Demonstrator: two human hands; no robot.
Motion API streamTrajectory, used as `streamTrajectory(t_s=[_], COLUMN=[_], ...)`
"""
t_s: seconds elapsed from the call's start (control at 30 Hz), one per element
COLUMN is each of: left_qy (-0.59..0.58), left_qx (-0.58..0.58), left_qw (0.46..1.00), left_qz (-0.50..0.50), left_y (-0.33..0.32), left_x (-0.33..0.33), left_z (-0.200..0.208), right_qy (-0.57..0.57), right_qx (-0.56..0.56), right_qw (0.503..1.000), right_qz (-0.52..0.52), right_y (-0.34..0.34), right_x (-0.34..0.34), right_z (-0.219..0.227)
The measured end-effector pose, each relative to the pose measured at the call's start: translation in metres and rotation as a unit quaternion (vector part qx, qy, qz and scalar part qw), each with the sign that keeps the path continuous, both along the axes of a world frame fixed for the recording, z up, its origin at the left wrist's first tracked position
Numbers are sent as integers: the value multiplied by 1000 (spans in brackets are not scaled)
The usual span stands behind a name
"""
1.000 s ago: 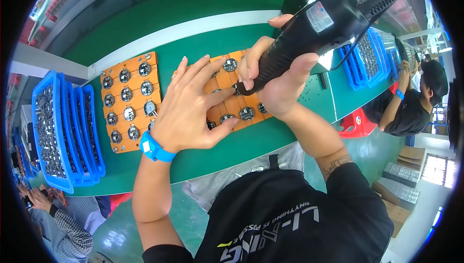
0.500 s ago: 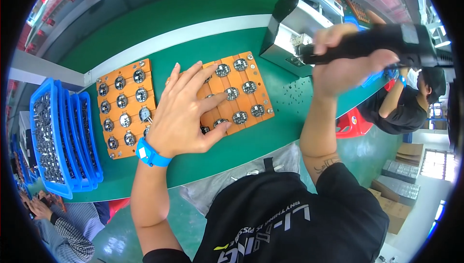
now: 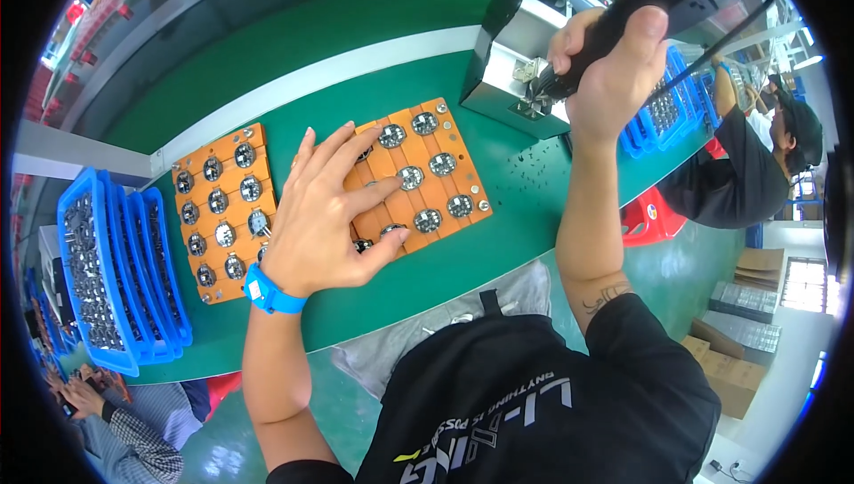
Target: The person screws electronic components onto a printed circuit board using an electric screwdriver.
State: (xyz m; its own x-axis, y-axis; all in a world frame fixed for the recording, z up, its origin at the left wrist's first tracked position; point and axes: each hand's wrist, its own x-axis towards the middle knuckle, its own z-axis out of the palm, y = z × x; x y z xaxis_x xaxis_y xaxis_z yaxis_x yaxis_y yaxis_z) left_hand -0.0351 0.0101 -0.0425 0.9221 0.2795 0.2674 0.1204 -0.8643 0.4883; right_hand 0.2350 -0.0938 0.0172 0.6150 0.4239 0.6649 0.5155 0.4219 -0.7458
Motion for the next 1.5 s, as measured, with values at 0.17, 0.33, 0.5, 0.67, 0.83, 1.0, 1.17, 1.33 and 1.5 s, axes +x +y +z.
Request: streamTrajectory(t_s=[0.17, 0.33, 0.5, 0.67, 0.83, 1.0, 1.17, 1.33, 1.5], left_qy=[-13, -9, -2, -1, -10, -3, -6, -5, -5], left_qx=[1, 4, -7, 1, -2, -3, -1, -4, -1], left_qw=[1000, 1000, 1000, 1000, 1000, 1000, 1000, 1000, 1000], left_qz=[-1, -1, 3, 4, 3, 3, 2, 4, 5], left_y=[0, 0, 0, 1, 2, 1, 1, 1, 0], left_x=[0, -1, -4, -2, -1, -2, -2, -3, -2], left_z=[0, 0, 1, -1, -3, -1, 0, -1, -1], right_qy=[67, 131, 184, 271, 206, 155, 146, 106, 135], right_qx=[-39, -9, 19, 32, -34, -82, -76, -92, -84], right_qw=[996, 986, 979, 953, 959, 960, 958, 959, 953], right_qz=[39, 102, 85, 130, 190, 219, 235, 245, 257], right_y=[-3, -4, -7, 2, 10, 14, 16, 17, 21], right_x=[-3, -15, -27, -56, -86, -99, -100, -105, -106], right_z=[-5, -6, -1, -13, -37, -44, -48, -44, -44])
